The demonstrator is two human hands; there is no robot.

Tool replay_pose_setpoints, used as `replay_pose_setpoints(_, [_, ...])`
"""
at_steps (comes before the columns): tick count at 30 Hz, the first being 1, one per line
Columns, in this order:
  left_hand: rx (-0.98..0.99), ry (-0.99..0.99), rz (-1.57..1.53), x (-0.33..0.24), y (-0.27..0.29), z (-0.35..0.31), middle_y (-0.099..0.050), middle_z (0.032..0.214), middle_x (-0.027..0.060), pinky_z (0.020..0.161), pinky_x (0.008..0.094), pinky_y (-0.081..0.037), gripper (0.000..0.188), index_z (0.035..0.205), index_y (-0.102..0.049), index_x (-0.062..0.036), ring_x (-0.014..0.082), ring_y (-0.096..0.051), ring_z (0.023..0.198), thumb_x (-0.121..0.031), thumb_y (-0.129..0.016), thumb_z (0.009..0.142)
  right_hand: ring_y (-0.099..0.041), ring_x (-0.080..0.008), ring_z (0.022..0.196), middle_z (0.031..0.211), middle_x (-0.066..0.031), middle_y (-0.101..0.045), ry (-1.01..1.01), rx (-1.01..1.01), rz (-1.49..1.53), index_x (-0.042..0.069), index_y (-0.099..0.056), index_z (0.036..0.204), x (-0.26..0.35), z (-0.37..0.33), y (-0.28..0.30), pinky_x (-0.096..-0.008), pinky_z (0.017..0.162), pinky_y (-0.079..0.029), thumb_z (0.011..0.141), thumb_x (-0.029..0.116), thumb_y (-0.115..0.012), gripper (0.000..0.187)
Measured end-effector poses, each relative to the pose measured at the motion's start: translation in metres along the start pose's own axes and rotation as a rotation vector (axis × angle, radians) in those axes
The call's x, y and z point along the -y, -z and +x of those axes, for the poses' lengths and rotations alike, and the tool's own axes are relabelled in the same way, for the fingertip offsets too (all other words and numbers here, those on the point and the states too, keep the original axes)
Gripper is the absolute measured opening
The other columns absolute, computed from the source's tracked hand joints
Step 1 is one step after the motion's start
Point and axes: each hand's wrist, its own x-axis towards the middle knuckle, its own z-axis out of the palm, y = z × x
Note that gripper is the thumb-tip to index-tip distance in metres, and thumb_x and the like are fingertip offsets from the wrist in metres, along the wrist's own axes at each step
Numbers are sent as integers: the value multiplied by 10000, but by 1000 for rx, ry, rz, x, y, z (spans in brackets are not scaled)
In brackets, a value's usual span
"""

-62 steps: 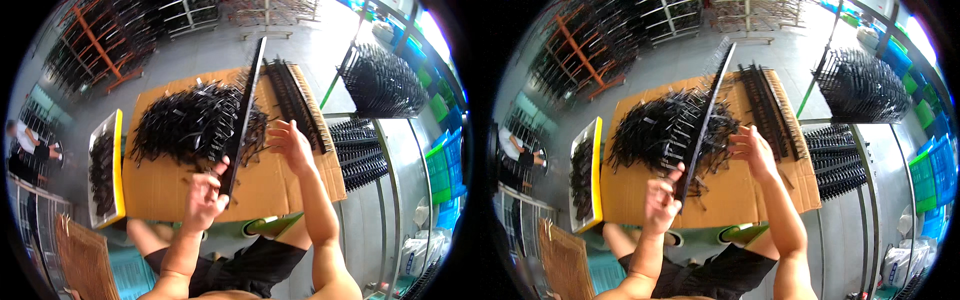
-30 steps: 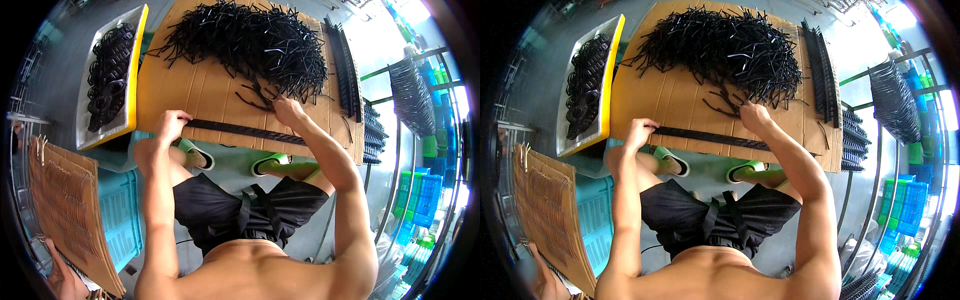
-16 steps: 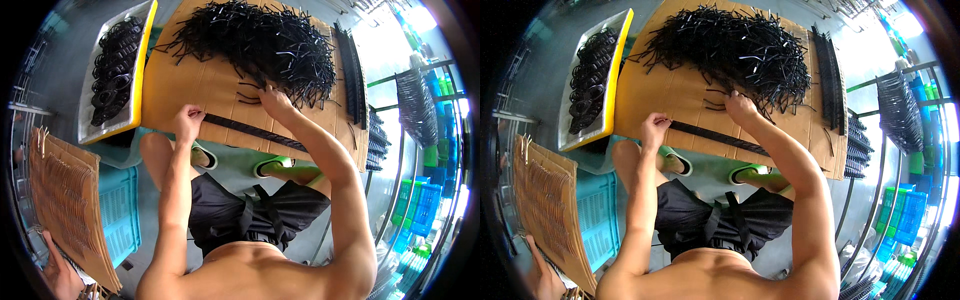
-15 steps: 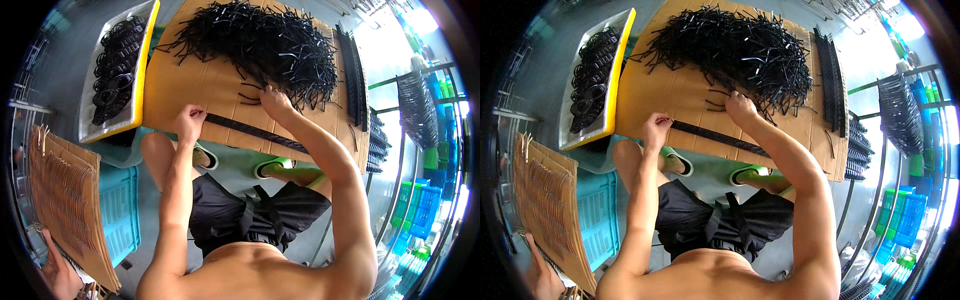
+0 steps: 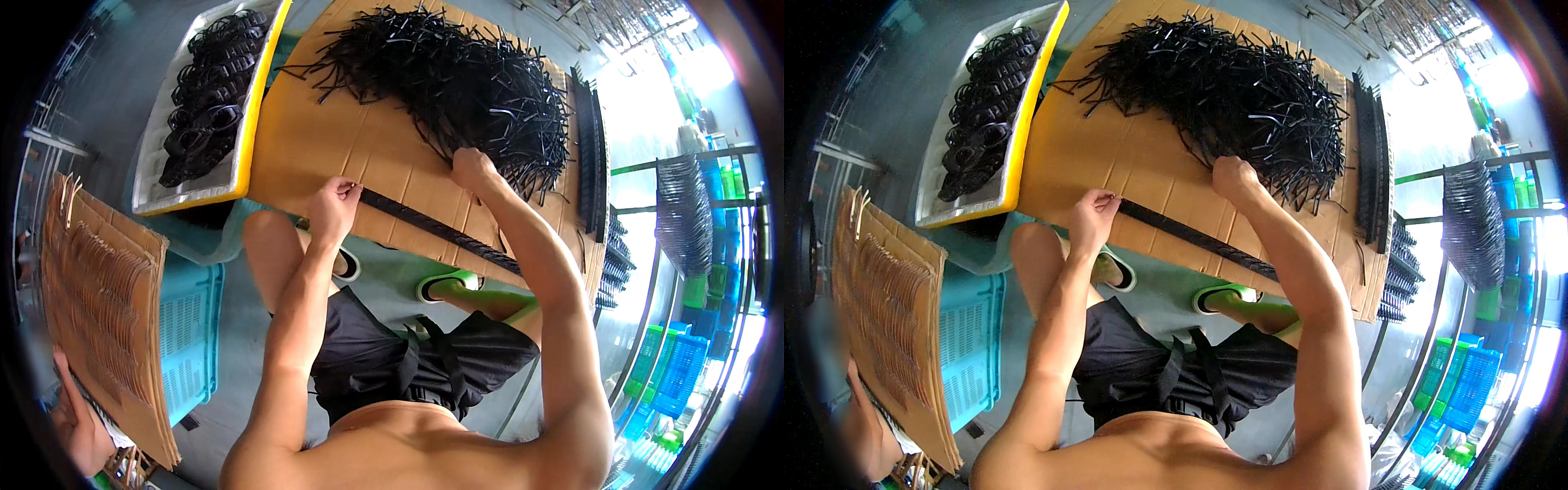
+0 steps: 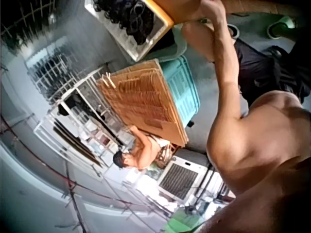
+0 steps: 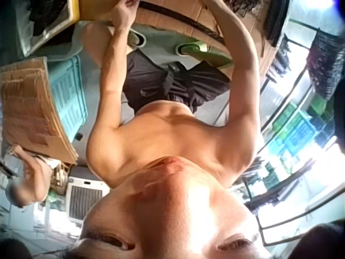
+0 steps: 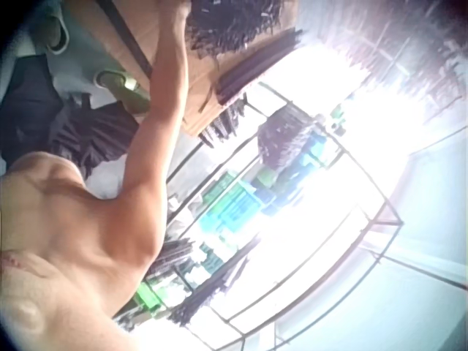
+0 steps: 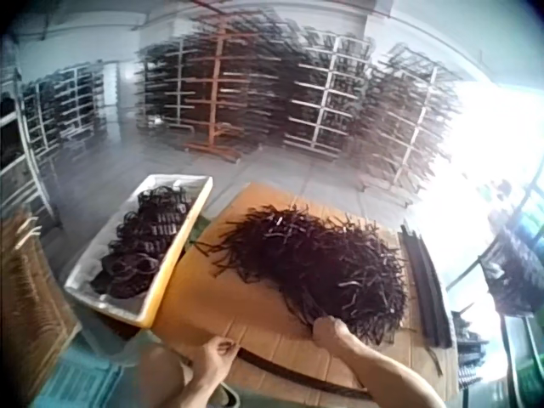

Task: The person inserts black bristle-like pieces into a long black band, working one at a time. The person occasionally lifts the band to check alignment and continues inserting bristles along its length.

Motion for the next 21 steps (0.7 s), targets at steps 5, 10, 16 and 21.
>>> replay_pose_setpoints(5, [-36,28,50,-6,-3,5,-717,840,173,697,340,-546,216,908,-694,4,274,-718,805,-192,-732,825,-703,-321,908,939,-252,-697,63,118,25,-25,-694,944,13,0,9,-376,748,-573,792,150,-602,250])
replay_pose_setpoints(10, [-193,62,-117,-3,-20,-5,-711,834,159,679,352,-533,200,906,-695,2,284,-700,770,-176,-732,822,-663,-146,752,826,-129,-685,103,110,1091,-25,-661,923,57,-14,17,-286,631,-524,831,165,-623,214])
replay_pose_setpoints(16, [-258,-104,136,6,-24,-9,-692,796,151,644,341,-523,119,888,-697,-13,286,-678,696,-104,-723,816,-597,-89,636,735,-40,-652,223,-162,1558,-28,-674,952,122,-30,-4,-257,574,-487,883,142,-640,186])
replay_pose_setpoints(21, [-393,-335,248,3,-26,-8,-672,775,146,638,415,-517,91,859,-693,-34,326,-646,718,-74,-710,779,-625,-112,645,738,-106,-702,165,-363,1305,-51,-672,931,129,-42,-7,-277,616,-512,875,196,-696,255])
